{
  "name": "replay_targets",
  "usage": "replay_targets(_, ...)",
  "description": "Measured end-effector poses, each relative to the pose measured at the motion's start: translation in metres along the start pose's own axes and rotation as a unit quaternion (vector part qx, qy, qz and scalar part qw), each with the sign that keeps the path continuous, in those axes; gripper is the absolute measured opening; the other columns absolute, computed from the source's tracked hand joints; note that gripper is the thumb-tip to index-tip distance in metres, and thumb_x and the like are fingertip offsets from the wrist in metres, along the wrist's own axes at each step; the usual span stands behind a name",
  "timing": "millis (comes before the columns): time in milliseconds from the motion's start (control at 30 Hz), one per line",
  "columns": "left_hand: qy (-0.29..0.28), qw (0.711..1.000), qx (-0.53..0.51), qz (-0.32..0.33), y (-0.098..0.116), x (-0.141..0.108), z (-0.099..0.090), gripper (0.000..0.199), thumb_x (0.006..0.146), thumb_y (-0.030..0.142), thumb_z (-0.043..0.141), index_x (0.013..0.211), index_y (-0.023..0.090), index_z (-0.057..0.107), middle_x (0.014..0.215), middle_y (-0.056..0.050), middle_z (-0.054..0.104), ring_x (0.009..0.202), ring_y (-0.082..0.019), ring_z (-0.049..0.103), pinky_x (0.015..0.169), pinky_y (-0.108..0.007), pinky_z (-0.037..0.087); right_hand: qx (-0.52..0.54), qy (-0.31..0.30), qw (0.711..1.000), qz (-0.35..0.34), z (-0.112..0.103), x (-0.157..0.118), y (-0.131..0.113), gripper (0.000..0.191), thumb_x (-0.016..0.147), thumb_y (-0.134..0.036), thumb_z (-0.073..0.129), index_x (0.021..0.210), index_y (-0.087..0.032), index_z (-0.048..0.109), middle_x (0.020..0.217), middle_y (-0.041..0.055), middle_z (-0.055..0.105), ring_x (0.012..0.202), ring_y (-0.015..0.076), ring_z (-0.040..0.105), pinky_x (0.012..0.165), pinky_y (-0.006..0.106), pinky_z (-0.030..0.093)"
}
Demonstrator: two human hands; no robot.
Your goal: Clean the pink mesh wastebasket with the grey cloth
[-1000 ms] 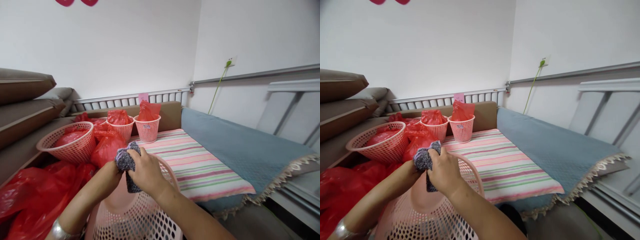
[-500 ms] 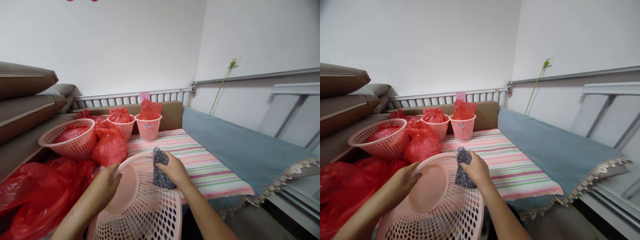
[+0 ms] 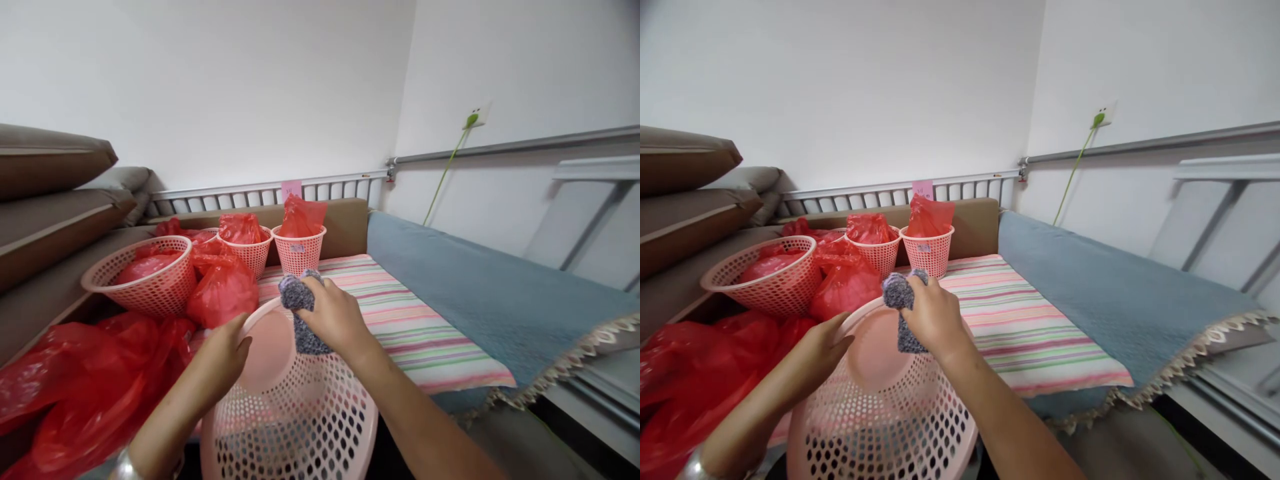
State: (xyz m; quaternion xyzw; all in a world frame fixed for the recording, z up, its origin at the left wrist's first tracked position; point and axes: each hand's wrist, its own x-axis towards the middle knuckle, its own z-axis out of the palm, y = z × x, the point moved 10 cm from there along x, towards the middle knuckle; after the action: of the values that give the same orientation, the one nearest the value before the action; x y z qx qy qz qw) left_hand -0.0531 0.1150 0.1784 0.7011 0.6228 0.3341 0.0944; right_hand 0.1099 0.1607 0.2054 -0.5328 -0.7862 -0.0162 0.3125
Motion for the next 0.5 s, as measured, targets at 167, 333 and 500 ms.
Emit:
replay_targets(167,-0.043,0.997,0.046,0.048,0.016,0.004,0.016,0.034,0.076,0.008,0.040,0.101,0.009,0.063,0.101,-0.018,0.069,0.096,-0.027,0.063,0.082,-0.038,0.047,-0.012,-0.021,0.992,-0.128,0.003,-0.012,-0.060,0.039,0.074,-0.023,0.052,0.113,-0.029,0.051,0.096,0.0044,0.053,0.078,0.0175,0.054,0.065,0.028,0.037)
replay_targets(333,-0.020,0.998,0.010,0.058,0.015,-0.005,0.013,0.035,0.079,0.008,0.037,0.102,0.010,0.063,0.100,-0.015,0.069,0.093,-0.024,0.064,0.081,-0.035,0.048,0.055,-0.031,0.989,-0.132,0.007,-0.016,-0.062,0.044,0.071,-0.024,0.056,0.114,-0.032,0.050,0.100,0.0024,0.053,0.085,0.0185,0.055,0.069,0.028,0.039)
replay_targets(500,-0.006,0.998,-0.038,0.048,0.011,-0.010,0.016,0.046,0.075,0.006,0.040,0.119,0.014,0.051,0.116,-0.011,0.063,0.109,-0.022,0.058,0.094,-0.035,0.043,0.097,-0.022,0.993,-0.058,0.006,-0.015,-0.030,0.046,0.071,-0.028,0.060,0.115,-0.035,0.051,0.103,-0.0001,0.056,0.086,0.0174,0.057,0.072,0.027,0.039)
